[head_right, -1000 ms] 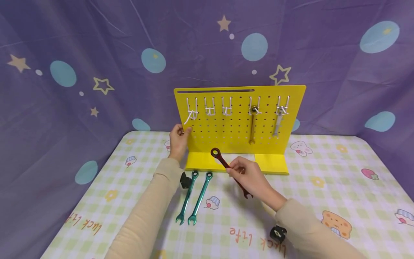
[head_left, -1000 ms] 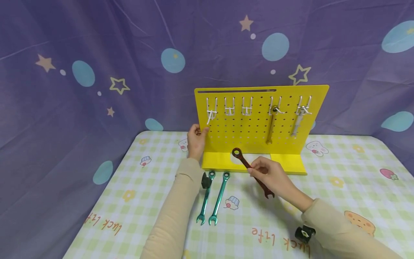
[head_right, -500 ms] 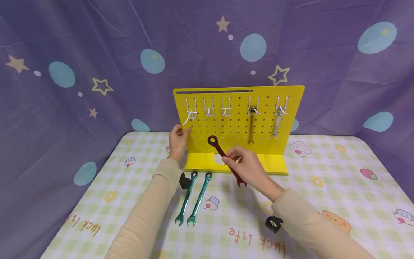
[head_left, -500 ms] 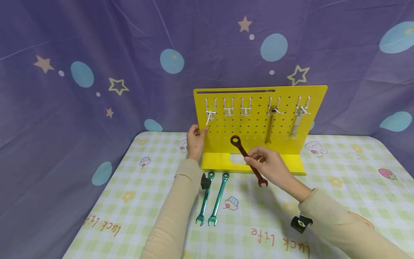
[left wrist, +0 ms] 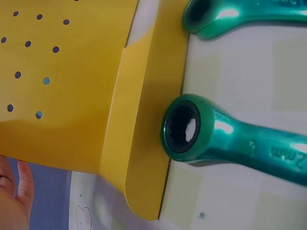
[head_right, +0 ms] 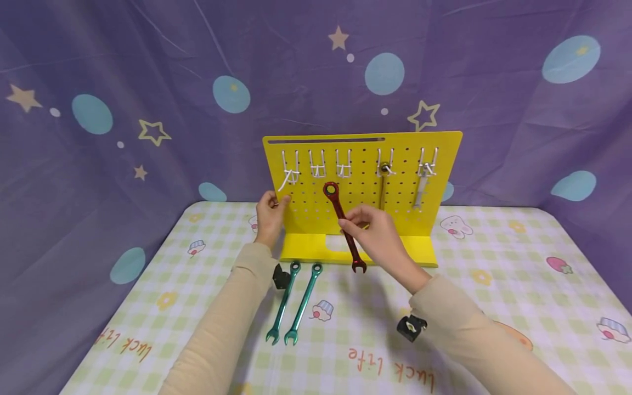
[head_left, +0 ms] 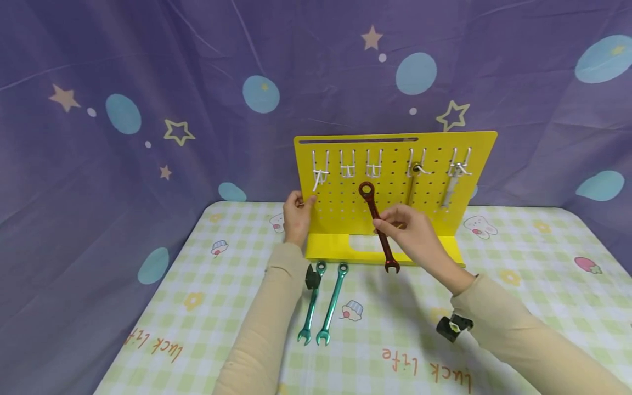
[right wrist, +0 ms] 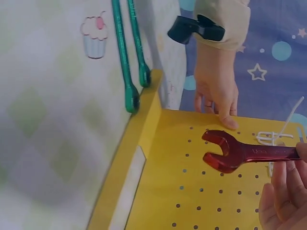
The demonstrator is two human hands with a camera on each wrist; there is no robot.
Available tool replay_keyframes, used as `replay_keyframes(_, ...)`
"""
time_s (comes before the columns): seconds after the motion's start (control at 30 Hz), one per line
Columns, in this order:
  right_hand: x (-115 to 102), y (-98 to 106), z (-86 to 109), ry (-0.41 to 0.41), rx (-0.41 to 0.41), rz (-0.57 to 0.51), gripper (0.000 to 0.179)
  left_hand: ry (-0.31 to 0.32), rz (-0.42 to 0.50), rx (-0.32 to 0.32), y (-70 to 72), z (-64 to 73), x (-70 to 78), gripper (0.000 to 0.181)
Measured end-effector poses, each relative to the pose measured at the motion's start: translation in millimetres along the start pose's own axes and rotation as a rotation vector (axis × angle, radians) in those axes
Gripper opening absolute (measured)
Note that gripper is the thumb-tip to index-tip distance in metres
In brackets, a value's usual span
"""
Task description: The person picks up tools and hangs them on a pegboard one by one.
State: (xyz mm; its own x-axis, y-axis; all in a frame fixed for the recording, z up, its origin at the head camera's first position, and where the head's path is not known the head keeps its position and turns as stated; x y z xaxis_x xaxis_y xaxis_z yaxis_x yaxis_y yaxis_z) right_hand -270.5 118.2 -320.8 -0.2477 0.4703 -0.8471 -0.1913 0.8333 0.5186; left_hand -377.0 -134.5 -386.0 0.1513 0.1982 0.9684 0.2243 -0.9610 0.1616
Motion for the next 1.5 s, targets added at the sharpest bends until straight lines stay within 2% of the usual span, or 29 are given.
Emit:
replay_keyframes(0.2,-1.5,6.8,-8.6,-0.007,0.03,-0.04,0.024,0.009,-0.012,0.004,0.7,0.5,1.6,0.018)
replay_keyframes(0.5,7.5,10.6,-18.6,-0.071,0.044,-0.057,0.027,0.011,-0.014,-0.006,-0.3,0.2,-0.4,0.018)
replay_keyframes(1.17,17.1,11.7,-36.0,-0.056,0.089,-0.041,0.025,0.007,0.005,0.005,-0.1,-1.1,-2.5,0.018)
replay_keyframes(1.5,23.6,14.0,-44.1,-0.069,0.111,-0.052,0.024,-0.007,-0.016,0.009,-0.1,-1.2,-2.6,0.019)
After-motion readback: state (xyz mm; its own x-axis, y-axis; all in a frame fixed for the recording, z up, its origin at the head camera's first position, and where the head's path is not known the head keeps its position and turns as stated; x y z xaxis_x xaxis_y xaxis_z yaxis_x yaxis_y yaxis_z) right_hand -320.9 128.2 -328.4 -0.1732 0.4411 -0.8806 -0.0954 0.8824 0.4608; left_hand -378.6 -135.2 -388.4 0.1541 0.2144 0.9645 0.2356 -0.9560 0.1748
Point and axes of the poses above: each hand's wrist, its own z-axis away from the middle knuckle, its own y-axis out of the back of the hand, x = y × z, the point moved 7 cm from there along -z, towards the middle knuckle, and after that the axes turned 9 degrees about -x, right-handed, at the moved point
